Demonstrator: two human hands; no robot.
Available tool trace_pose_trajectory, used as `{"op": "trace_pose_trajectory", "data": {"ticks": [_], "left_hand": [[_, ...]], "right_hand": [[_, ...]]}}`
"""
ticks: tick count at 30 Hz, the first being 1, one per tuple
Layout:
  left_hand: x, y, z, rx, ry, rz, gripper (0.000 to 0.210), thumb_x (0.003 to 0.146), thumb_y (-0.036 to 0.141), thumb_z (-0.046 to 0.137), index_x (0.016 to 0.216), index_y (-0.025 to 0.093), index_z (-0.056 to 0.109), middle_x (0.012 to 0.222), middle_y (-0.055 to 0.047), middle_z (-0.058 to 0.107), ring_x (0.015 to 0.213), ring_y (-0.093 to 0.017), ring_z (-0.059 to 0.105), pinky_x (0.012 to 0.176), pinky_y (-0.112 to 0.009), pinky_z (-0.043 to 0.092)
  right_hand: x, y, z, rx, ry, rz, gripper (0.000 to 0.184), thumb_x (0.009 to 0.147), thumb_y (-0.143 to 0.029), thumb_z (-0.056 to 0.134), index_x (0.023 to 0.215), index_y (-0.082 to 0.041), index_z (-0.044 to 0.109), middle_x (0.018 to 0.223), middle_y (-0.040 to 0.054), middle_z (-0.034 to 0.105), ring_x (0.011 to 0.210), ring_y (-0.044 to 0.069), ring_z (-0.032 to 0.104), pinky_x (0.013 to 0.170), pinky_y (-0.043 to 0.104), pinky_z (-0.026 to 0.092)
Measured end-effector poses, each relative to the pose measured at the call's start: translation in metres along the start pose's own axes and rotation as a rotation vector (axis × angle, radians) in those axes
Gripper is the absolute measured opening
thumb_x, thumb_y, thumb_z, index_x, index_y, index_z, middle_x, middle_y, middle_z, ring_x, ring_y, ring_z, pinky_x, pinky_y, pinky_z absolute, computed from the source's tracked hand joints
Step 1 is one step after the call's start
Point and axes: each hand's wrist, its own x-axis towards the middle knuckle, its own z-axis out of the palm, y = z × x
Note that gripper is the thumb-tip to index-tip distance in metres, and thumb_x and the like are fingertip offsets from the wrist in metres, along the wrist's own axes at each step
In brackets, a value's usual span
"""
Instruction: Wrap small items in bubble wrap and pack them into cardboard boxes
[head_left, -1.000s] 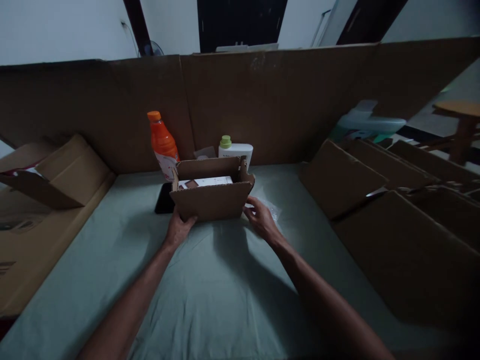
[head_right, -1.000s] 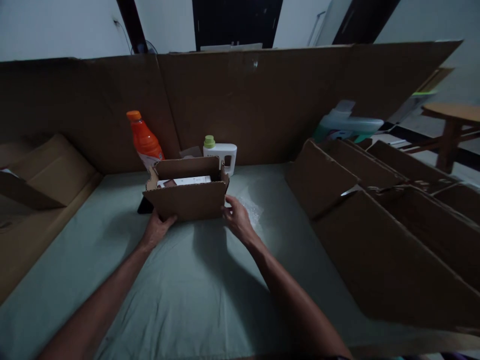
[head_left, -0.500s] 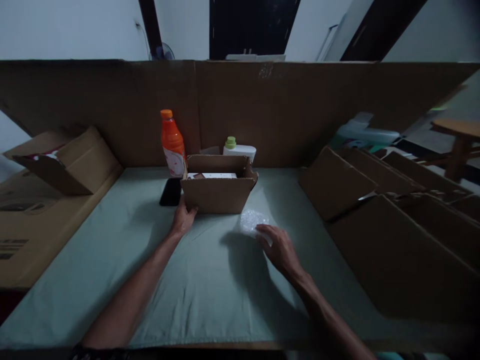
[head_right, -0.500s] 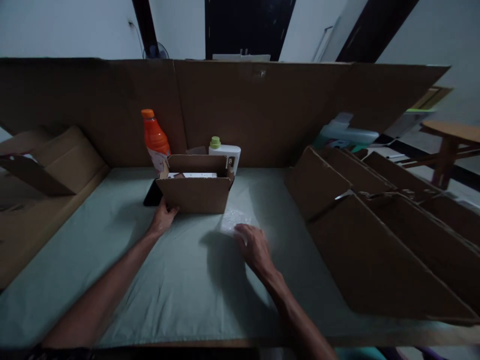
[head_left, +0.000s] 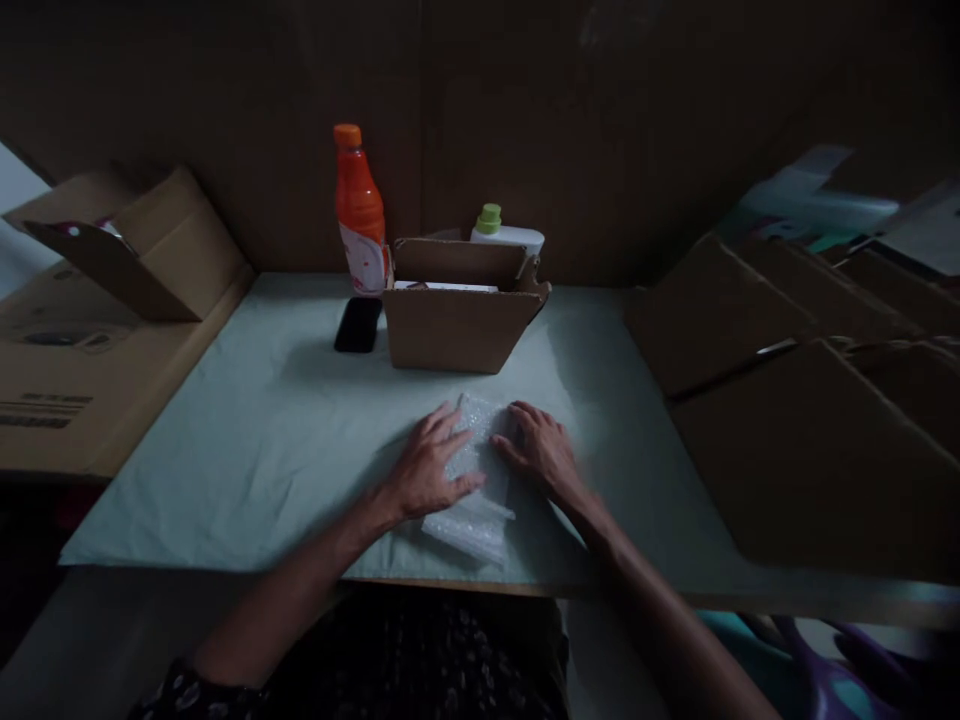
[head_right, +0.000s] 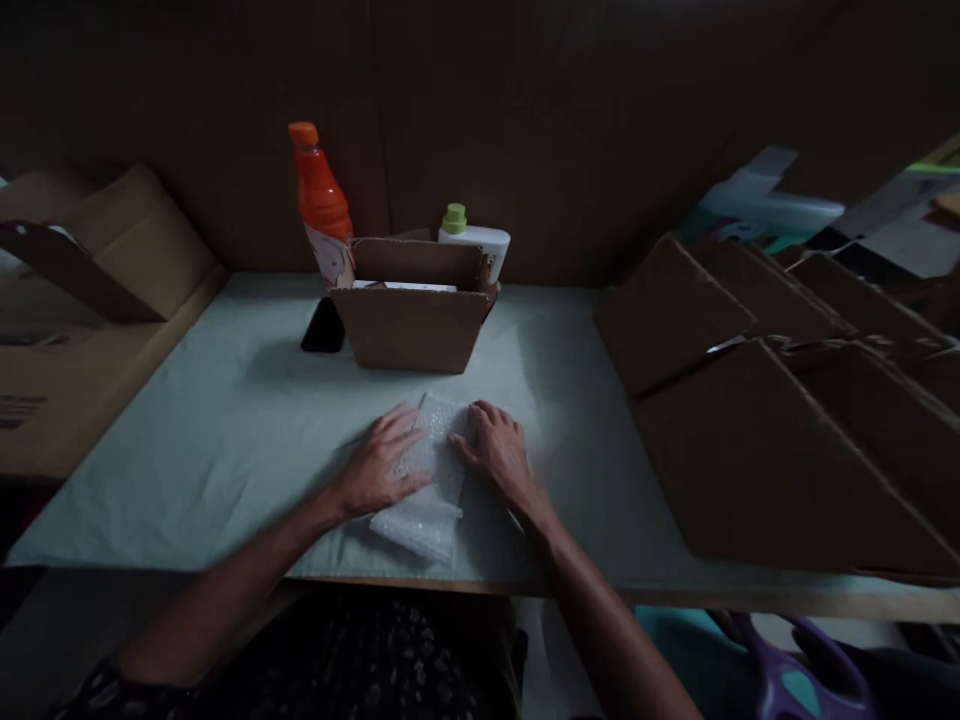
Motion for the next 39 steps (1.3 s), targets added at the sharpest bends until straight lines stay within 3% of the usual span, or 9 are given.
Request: {"op": "trace_pose_trajectory", "data": {"ticks": [6, 10, 15, 18, 24, 27, 30, 35, 39], "left_hand": [[-0.038, 0.013, 0.008, -0.002, -0.289, 0.098, 0.034, 0.072, 0.034, 0.080, 0.101, 0.019, 0.073, 0.148, -0.017, 0.054, 0.146, -0.038, 0.037, 0.118, -0.058, 0.031], [-0.070, 0.021, -0.012, -0.047, -0.266, 0.163, 0.031, 0.068, 0.006, 0.063, 0.095, 0.018, 0.069, 0.140, -0.014, 0.061, 0.137, -0.032, 0.050, 0.117, -0.054, 0.035], [-0.094, 0.048, -0.051, -0.068, -0.147, 0.236, 0.037, 0.072, 0.000, 0.052, 0.102, 0.019, 0.063, 0.112, -0.006, 0.074, 0.118, -0.023, 0.062, 0.121, -0.052, 0.028], [-0.103, 0.048, -0.054, -0.021, -0.179, 0.209, 0.034, 0.073, 0.000, 0.052, 0.099, 0.019, 0.063, 0.102, -0.006, 0.074, 0.106, -0.022, 0.066, 0.118, -0.051, 0.033], [-0.111, 0.029, -0.035, -0.160, -0.088, 0.092, 0.034, 0.070, 0.000, 0.051, 0.096, 0.018, 0.065, 0.095, -0.005, 0.075, 0.092, -0.021, 0.069, 0.099, -0.043, 0.050], [-0.105, 0.026, -0.031, -0.226, -0.041, -0.094, 0.034, 0.072, 0.001, 0.050, 0.095, 0.018, 0.067, 0.092, -0.005, 0.075, 0.088, -0.020, 0.070, 0.081, -0.032, 0.055], [-0.094, 0.022, -0.026, -0.253, -0.010, -0.296, 0.035, 0.077, 0.005, 0.054, 0.105, 0.020, 0.068, 0.098, -0.003, 0.077, 0.086, -0.018, 0.071, 0.077, -0.028, 0.055], [-0.079, 0.009, -0.009, -0.085, 0.068, -0.401, 0.054, 0.080, 0.014, 0.063, 0.133, 0.020, 0.057, 0.100, -0.004, 0.077, 0.082, -0.018, 0.071, 0.080, -0.029, 0.056], [-0.078, 0.002, -0.002, 0.059, 0.108, -0.391, 0.059, 0.082, 0.017, 0.066, 0.139, 0.019, 0.051, 0.102, -0.005, 0.076, 0.079, -0.018, 0.071, 0.080, -0.030, 0.057]], "right_hand": [[0.009, -0.027, 0.010, -0.041, 0.003, -0.115, 0.010, 0.092, -0.025, 0.060, 0.094, -0.022, 0.068, 0.123, 0.0108, 0.071, 0.111, 0.028, 0.063, 0.092, 0.042, 0.045], [0.031, -0.044, 0.006, -0.048, 0.014, -0.119, 0.014, 0.096, -0.025, 0.054, 0.103, -0.020, 0.066, 0.122, 0.0112, 0.071, 0.108, 0.025, 0.064, 0.096, 0.039, 0.040], [0.067, -0.063, 0.019, -0.076, -0.016, -0.128, 0.016, 0.094, -0.022, 0.055, 0.104, -0.017, 0.067, 0.114, 0.0125, 0.072, 0.107, 0.028, 0.062, 0.097, 0.040, 0.037], [0.072, -0.068, 0.026, -0.073, -0.024, -0.125, 0.026, 0.090, -0.020, 0.059, 0.115, -0.016, 0.066, 0.122, 0.0148, 0.070, 0.112, 0.031, 0.061, 0.096, 0.043, 0.039], [0.020, -0.051, -0.010, 0.125, 0.028, -0.125, 0.033, 0.093, -0.033, 0.059, 0.123, -0.019, 0.063, 0.136, 0.0146, 0.063, 0.120, 0.034, 0.060, 0.098, 0.050, 0.045], [-0.031, -0.046, -0.038, 0.447, -0.223, -0.156, 0.036, 0.094, -0.043, 0.060, 0.126, -0.026, 0.063, 0.129, 0.0093, 0.068, 0.117, 0.029, 0.065, 0.096, 0.047, 0.052], [-0.073, -0.055, -0.042, 0.663, -0.417, -0.142, 0.062, 0.087, -0.051, 0.069, 0.143, -0.031, 0.051, 0.133, 0.0083, 0.067, 0.120, 0.029, 0.064, 0.096, 0.046, 0.053], [-0.090, -0.076, 0.000, 0.536, -0.137, 0.008, 0.045, 0.092, -0.032, 0.060, 0.136, -0.022, 0.058, 0.095, 0.0057, 0.076, 0.084, 0.022, 0.071, 0.078, 0.037, 0.056], [-0.078, -0.081, 0.027, 0.319, 0.037, -0.038, 0.042, 0.089, -0.022, 0.058, 0.131, -0.020, 0.059, 0.078, 0.0016, 0.074, 0.068, 0.019, 0.066, 0.072, 0.035, 0.050]]}}
